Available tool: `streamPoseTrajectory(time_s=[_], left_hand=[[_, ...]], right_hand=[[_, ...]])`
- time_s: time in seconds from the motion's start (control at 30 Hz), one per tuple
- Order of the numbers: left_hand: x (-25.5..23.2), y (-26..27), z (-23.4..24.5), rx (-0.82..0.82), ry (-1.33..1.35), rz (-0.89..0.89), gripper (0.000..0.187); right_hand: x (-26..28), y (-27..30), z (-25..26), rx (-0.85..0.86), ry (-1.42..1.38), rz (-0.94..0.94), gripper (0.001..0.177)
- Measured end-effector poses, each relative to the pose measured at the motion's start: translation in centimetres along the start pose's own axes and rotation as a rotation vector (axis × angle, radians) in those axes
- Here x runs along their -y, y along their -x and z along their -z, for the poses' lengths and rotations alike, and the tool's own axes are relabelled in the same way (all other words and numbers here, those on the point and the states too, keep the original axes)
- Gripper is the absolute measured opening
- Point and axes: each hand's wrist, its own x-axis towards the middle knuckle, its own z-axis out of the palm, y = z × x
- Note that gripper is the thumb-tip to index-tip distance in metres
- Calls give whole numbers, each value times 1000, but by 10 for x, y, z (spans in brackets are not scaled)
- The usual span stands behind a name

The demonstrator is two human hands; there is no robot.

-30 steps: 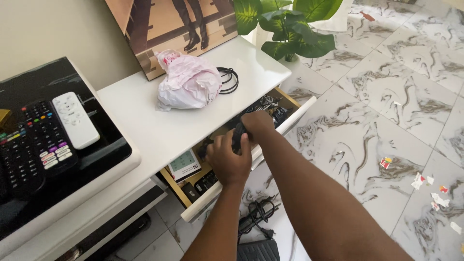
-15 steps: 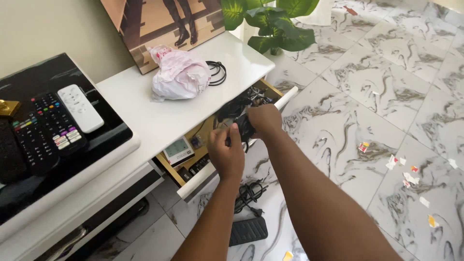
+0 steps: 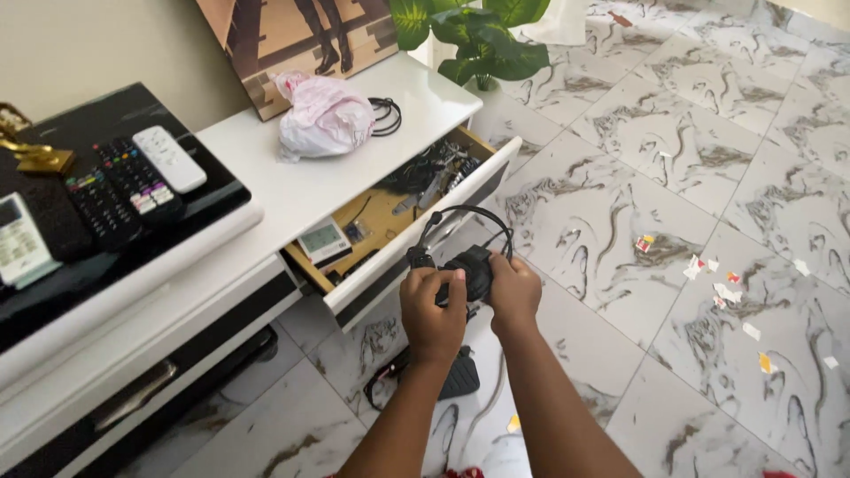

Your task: Organize various electronic cables, watches, and small personal items within a dresser drawer.

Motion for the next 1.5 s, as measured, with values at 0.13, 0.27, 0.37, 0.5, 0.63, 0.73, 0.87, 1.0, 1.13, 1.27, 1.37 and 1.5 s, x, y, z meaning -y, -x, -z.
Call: streamPoseTrajectory(time_s=[0.13, 0.27, 0.37, 0.5, 0.63, 0.73, 0.87, 1.0, 1.13, 1.27, 1.37, 1.5], left_hand=[[13, 30, 6, 40, -15, 47, 26], [42, 51, 10, 178, 74, 402, 33], [70, 67, 11, 166, 225, 701, 35], [107, 85, 5, 181, 336, 711, 37], [116, 93, 2, 288, 282, 894, 49], [138, 111, 2, 340, 190, 1031, 55], [161, 113, -8, 397, 207, 1080, 62], [188, 122, -16, 438, 235, 1071, 63], [194, 115, -27, 408, 236, 1045, 64], [141, 72, -18, 454, 231, 1238, 61], [175, 95, -32, 497, 254, 1229, 63], [168, 96, -31, 545, 250, 1092, 70]], right_hand=[[-48, 21, 23, -74, -155, -82, 19], [-90, 34, 39, -116, -198, -191, 20], [-98, 49, 40, -136, -206, -349, 17], [-144, 40, 46, -159, -167, -385, 17], [-174, 40, 53, -166, -108, -398, 20], [-176, 50, 49, -194, -29, -487, 19], [-193, 40, 49, -247, -14, -629, 19], [-220, 23, 56, -181, -90, -590, 24], [-205, 17, 44, -163, 110, -511, 39], [-237, 2, 39, -320, 582, -104, 67], [-210, 3, 32, -178, 685, -148, 63], [-146, 19, 13, -61, 658, -413, 77]])
